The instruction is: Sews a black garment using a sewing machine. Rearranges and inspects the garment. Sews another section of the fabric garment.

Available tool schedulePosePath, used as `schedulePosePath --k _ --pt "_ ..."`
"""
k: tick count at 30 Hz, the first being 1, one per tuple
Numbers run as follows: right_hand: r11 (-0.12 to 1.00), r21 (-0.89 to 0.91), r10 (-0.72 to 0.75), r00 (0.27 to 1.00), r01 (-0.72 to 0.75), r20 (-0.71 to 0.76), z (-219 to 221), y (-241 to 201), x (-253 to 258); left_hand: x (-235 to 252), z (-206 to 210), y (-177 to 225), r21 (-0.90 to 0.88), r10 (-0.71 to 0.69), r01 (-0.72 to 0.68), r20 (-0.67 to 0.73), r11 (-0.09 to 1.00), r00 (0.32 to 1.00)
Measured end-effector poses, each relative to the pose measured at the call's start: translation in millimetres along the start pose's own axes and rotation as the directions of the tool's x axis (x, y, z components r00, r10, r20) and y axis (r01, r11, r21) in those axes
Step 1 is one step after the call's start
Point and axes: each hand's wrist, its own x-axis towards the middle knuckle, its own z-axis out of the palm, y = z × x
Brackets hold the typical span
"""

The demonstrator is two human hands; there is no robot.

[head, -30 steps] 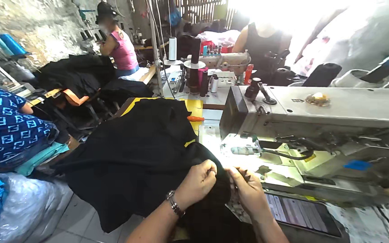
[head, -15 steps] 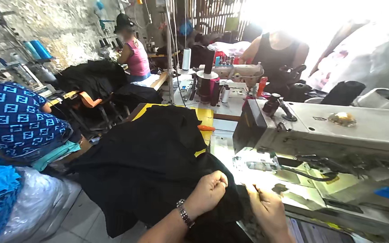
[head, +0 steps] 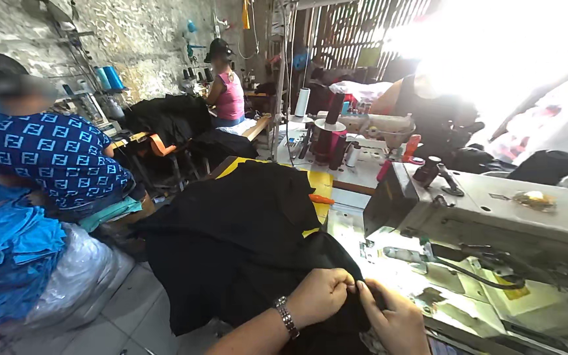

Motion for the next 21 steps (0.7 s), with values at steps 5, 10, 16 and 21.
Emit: schedulePosePath --k 5,10,16,21 --pt "0.989 -0.115 -0.100 0.995 0.098 -0.009 2 -13 -2 2 5 -7 -0.079 0.026 -0.031 -0.058 0.996 0.998" --pt "0.981 -0.188 -0.051 0.998 0.057 0.033 -4 -7 -6 -17 6 17 -0.149 0.250 -0.262 -0.098 0.953 0.963" --pt "0.998 -0.049 0.036 0.999 -0.037 -0.028 -8 1 -2 -28 -18 27 -0.154 0.218 -0.243 -0.160 0.958 0.963" --pt "0.994 0.105 0.062 0.962 -0.036 -0.264 -34 1 -8 -34 -21 21 -0.190 0.136 -0.153 -0.102 0.970 0.985"
